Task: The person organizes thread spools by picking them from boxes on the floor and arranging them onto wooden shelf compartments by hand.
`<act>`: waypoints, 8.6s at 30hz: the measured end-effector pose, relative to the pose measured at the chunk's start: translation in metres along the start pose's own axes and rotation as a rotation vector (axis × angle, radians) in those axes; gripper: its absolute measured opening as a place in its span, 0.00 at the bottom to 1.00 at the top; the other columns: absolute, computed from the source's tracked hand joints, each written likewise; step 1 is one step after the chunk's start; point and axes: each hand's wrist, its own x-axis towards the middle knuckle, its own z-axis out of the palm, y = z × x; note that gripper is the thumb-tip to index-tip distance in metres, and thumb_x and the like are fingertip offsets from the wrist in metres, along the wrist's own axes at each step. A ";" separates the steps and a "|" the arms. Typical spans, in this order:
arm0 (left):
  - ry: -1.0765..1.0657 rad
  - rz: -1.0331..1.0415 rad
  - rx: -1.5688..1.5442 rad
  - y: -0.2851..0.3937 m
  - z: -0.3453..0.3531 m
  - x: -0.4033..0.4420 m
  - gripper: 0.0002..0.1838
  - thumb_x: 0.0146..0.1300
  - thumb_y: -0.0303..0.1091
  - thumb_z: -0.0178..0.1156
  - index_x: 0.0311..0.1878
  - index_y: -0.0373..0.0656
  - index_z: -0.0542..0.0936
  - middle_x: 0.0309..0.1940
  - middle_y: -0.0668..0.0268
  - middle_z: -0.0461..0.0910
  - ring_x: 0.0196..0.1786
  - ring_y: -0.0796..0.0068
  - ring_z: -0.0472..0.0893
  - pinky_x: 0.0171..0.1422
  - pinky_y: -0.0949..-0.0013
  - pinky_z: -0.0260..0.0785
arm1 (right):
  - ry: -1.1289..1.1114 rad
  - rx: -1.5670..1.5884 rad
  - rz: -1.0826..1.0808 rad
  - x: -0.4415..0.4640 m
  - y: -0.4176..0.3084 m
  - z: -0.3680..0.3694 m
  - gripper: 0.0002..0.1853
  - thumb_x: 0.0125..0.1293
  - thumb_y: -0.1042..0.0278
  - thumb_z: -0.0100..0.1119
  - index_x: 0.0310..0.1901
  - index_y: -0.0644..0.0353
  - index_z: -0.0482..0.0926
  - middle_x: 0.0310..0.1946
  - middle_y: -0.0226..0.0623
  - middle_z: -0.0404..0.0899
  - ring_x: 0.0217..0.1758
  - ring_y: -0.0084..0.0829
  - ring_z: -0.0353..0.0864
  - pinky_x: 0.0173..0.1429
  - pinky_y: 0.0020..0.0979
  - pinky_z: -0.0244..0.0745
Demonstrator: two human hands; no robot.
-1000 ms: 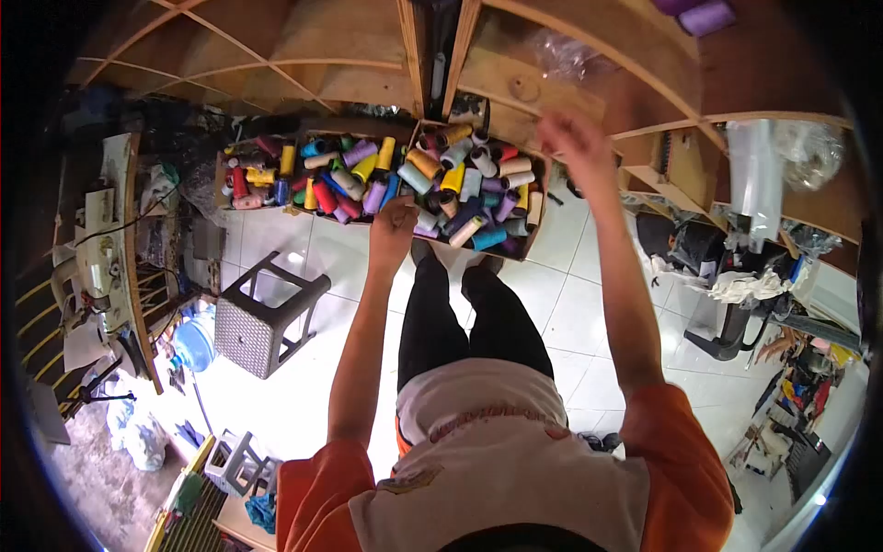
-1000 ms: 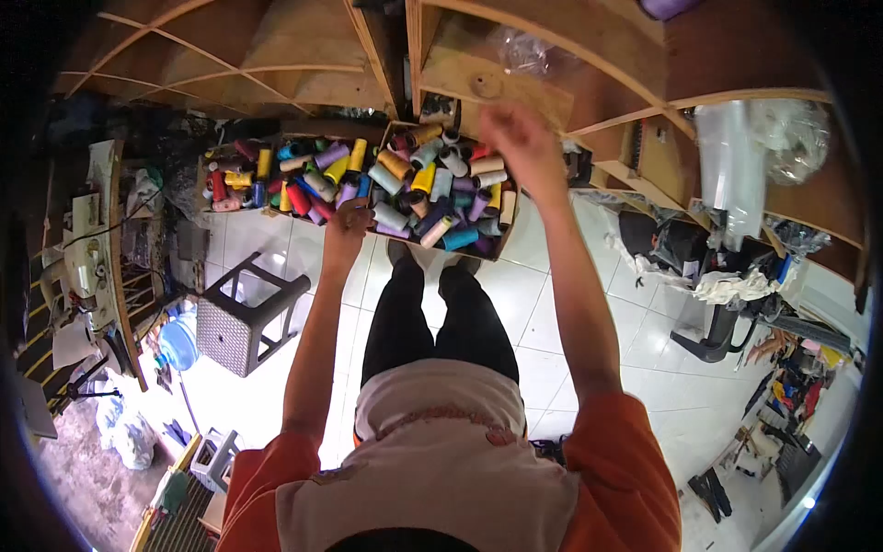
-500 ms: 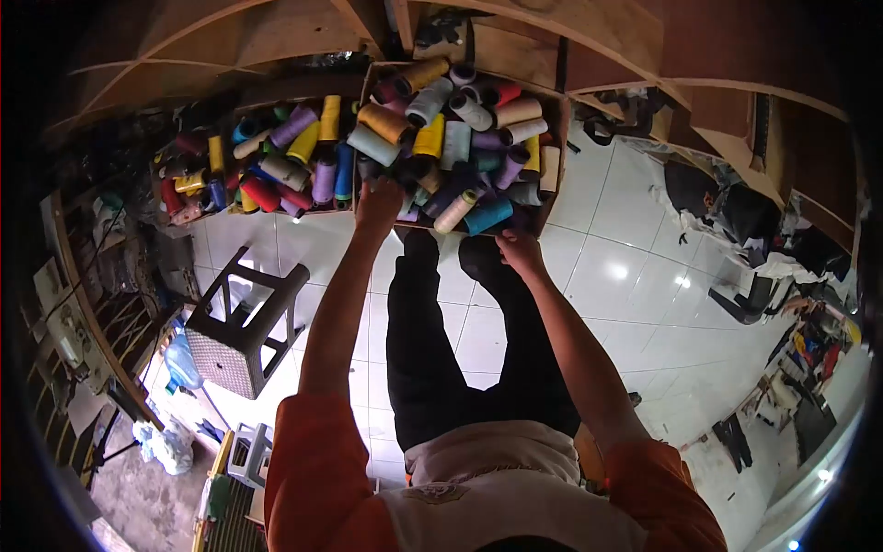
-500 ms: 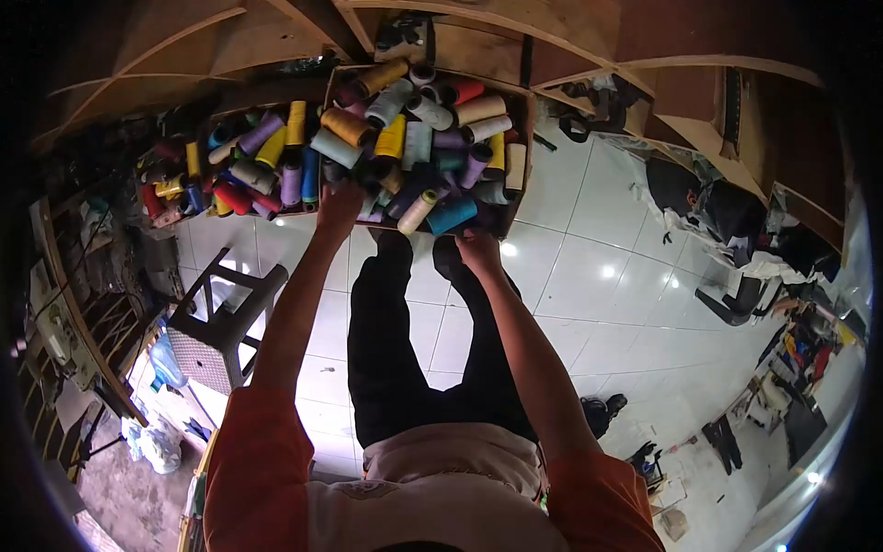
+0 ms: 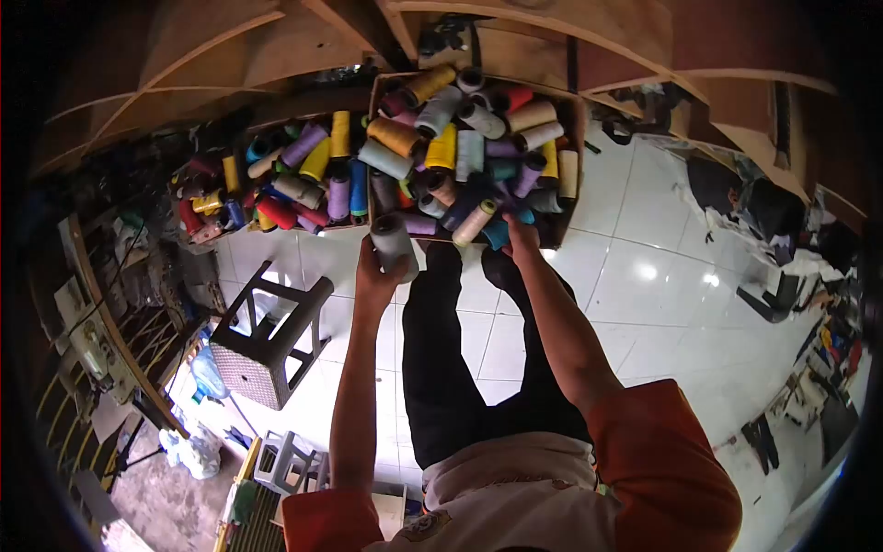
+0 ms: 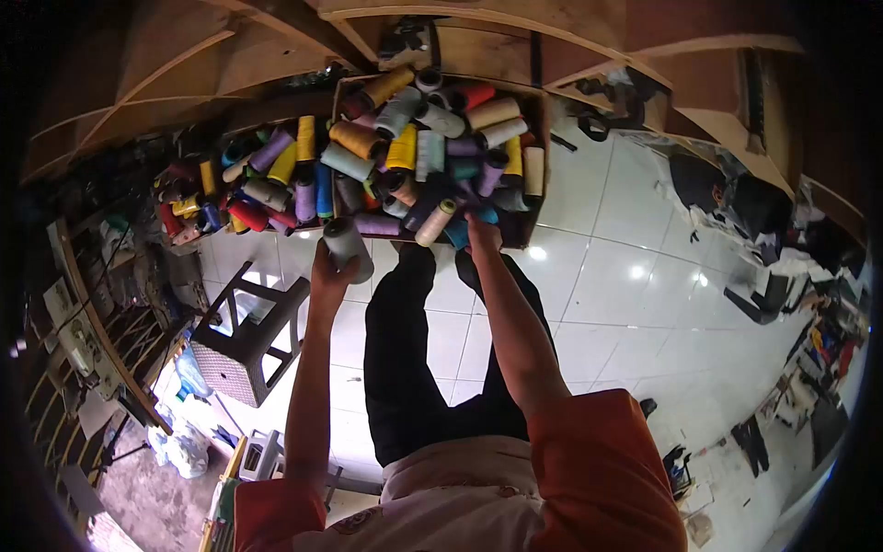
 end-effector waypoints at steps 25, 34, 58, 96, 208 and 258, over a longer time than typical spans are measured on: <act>-0.469 -0.216 -1.145 -0.076 0.074 0.006 0.41 0.57 0.54 0.60 0.67 0.38 0.60 0.59 0.56 0.70 0.61 0.62 0.72 0.66 0.60 0.65 | -0.382 -0.797 -1.499 -0.200 -0.052 -0.010 0.20 0.65 0.62 0.53 0.49 0.74 0.71 0.48 0.64 0.68 0.51 0.56 0.71 0.53 0.45 0.69; -0.161 -0.036 -1.244 -0.071 -0.019 -0.014 0.48 0.50 0.59 0.61 0.67 0.36 0.58 0.59 0.50 0.69 0.62 0.50 0.70 0.67 0.51 0.61 | 0.129 -1.003 -1.515 -0.136 -0.153 0.164 0.55 0.41 0.50 0.75 0.69 0.56 0.52 0.60 0.51 0.60 0.63 0.51 0.62 0.55 0.49 0.68; -0.050 0.215 -1.366 0.067 -0.063 -0.033 0.46 0.51 0.59 0.63 0.67 0.39 0.61 0.58 0.54 0.71 0.59 0.58 0.74 0.65 0.55 0.67 | -0.735 -0.552 -1.449 -0.415 -0.172 -0.013 0.56 0.35 0.61 0.72 0.68 0.64 0.50 0.55 0.55 0.65 0.56 0.54 0.68 0.59 0.45 0.65; -0.614 0.238 -1.587 0.371 -0.001 -0.151 0.48 0.49 0.70 0.56 0.68 0.50 0.60 0.64 0.58 0.65 0.65 0.54 0.66 0.68 0.42 0.55 | -1.035 0.412 -1.075 -0.598 -0.217 -0.257 0.29 0.56 0.69 0.56 0.59 0.73 0.66 0.53 0.49 0.75 0.53 0.37 0.76 0.57 0.35 0.70; -0.502 0.148 -1.067 0.351 -0.010 -0.138 0.35 0.51 0.46 0.65 0.60 0.41 0.65 0.44 0.58 0.77 0.44 0.63 0.80 0.49 0.54 0.77 | -0.659 -0.420 -1.207 -0.528 -0.231 -0.249 0.27 0.53 0.48 0.66 0.47 0.62 0.79 0.41 0.37 0.83 0.41 0.31 0.82 0.43 0.32 0.75; -0.489 0.663 -0.439 0.434 0.052 -0.115 0.41 0.65 0.47 0.56 0.71 0.32 0.49 0.70 0.51 0.53 0.73 0.63 0.52 0.73 0.63 0.44 | -0.114 -0.102 -1.593 -0.512 -0.214 -0.270 0.30 0.48 0.56 0.70 0.50 0.66 0.74 0.39 0.49 0.81 0.40 0.39 0.82 0.44 0.34 0.75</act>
